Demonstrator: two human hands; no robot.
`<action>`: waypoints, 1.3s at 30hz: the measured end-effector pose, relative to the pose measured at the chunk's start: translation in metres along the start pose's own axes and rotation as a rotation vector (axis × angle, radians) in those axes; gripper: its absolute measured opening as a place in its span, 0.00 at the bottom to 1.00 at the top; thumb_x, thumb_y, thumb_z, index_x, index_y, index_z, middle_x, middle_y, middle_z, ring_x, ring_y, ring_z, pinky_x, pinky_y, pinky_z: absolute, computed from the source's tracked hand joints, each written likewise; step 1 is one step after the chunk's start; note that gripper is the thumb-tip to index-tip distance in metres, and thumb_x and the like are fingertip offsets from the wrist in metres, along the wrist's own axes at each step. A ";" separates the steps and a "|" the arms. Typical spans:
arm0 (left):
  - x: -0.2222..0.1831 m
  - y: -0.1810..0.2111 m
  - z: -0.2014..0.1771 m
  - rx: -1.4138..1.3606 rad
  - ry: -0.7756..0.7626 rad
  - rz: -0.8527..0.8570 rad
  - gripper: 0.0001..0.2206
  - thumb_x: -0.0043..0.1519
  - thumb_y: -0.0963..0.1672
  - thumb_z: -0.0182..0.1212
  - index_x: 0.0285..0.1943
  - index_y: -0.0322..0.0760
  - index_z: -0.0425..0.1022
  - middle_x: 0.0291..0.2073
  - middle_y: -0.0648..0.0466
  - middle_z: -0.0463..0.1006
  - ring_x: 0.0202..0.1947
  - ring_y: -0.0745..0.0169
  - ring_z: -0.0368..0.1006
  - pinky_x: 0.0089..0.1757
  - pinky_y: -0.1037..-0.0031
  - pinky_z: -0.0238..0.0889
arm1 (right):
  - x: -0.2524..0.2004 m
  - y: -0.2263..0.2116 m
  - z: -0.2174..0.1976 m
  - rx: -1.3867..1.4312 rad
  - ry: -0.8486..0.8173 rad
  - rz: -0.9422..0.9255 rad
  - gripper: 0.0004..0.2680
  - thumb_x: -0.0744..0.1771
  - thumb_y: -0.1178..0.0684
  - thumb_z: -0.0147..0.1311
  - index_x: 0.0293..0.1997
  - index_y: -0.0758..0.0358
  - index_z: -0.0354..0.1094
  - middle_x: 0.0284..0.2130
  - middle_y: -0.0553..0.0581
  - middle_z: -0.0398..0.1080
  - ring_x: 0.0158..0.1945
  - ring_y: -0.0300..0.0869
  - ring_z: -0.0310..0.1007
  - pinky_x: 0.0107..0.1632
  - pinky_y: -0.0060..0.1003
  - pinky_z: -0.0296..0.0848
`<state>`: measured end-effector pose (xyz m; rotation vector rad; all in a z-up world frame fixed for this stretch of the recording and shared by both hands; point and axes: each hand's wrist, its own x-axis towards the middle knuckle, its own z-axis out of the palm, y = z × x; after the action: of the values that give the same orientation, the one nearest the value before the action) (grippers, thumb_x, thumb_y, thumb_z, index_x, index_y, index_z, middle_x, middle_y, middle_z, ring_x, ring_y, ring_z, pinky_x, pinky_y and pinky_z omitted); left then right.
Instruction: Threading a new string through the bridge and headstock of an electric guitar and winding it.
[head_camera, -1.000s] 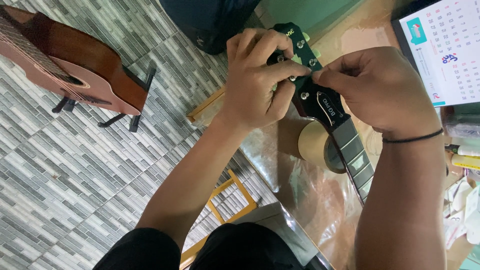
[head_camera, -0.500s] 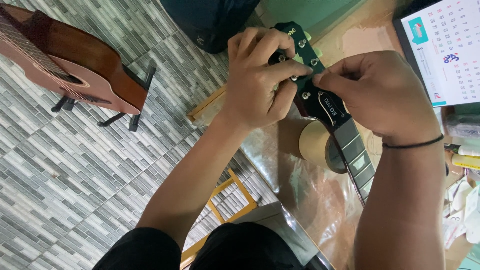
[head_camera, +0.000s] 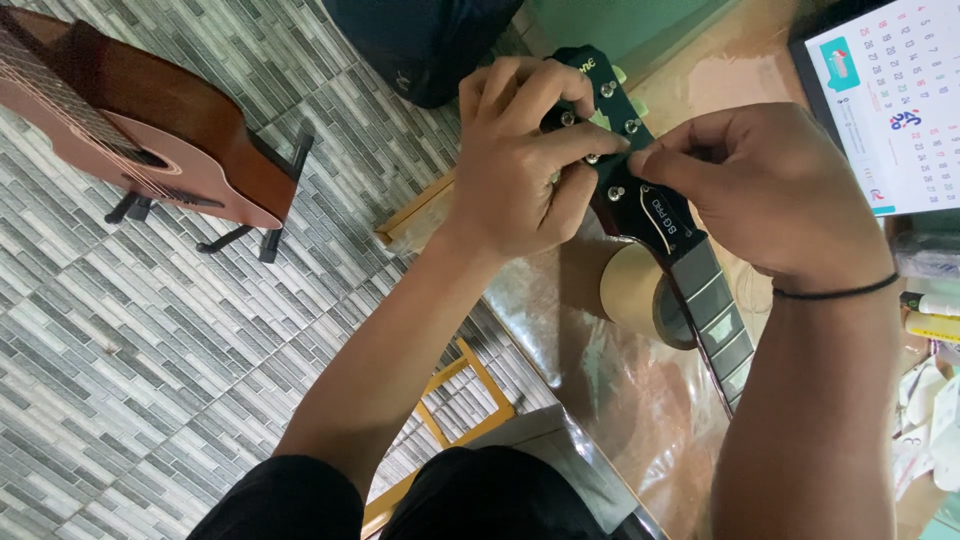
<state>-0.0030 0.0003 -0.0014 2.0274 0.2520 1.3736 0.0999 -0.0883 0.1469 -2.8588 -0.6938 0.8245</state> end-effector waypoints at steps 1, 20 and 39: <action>0.001 0.001 -0.001 0.003 0.015 0.008 0.13 0.56 0.40 0.52 0.34 0.44 0.86 0.41 0.57 0.69 0.45 0.51 0.63 0.48 0.54 0.51 | 0.000 0.001 0.000 0.014 0.003 -0.006 0.08 0.68 0.46 0.62 0.32 0.54 0.81 0.15 0.48 0.59 0.23 0.35 0.52 0.30 0.34 0.54; -0.010 -0.012 0.004 -0.006 0.074 -0.076 0.10 0.61 0.40 0.52 0.48 0.40 0.75 0.46 0.50 0.70 0.48 0.48 0.67 0.52 0.54 0.61 | 0.001 -0.008 0.012 -0.099 0.054 0.064 0.06 0.69 0.46 0.61 0.38 0.51 0.82 0.27 0.45 0.76 0.30 0.33 0.66 0.37 0.33 0.62; -0.024 -0.010 0.009 0.316 -0.104 -0.524 0.20 0.66 0.50 0.54 0.65 0.43 0.67 0.36 0.58 0.76 0.42 0.43 0.73 0.46 0.51 0.60 | 0.039 0.083 0.038 0.026 0.072 -0.115 0.04 0.73 0.56 0.62 0.47 0.64 0.73 0.35 0.56 0.72 0.40 0.42 0.72 0.46 0.36 0.67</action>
<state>-0.0034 -0.0080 -0.0270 2.0677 0.9298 0.9389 0.1427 -0.1468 0.0788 -2.7796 -0.8236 0.7058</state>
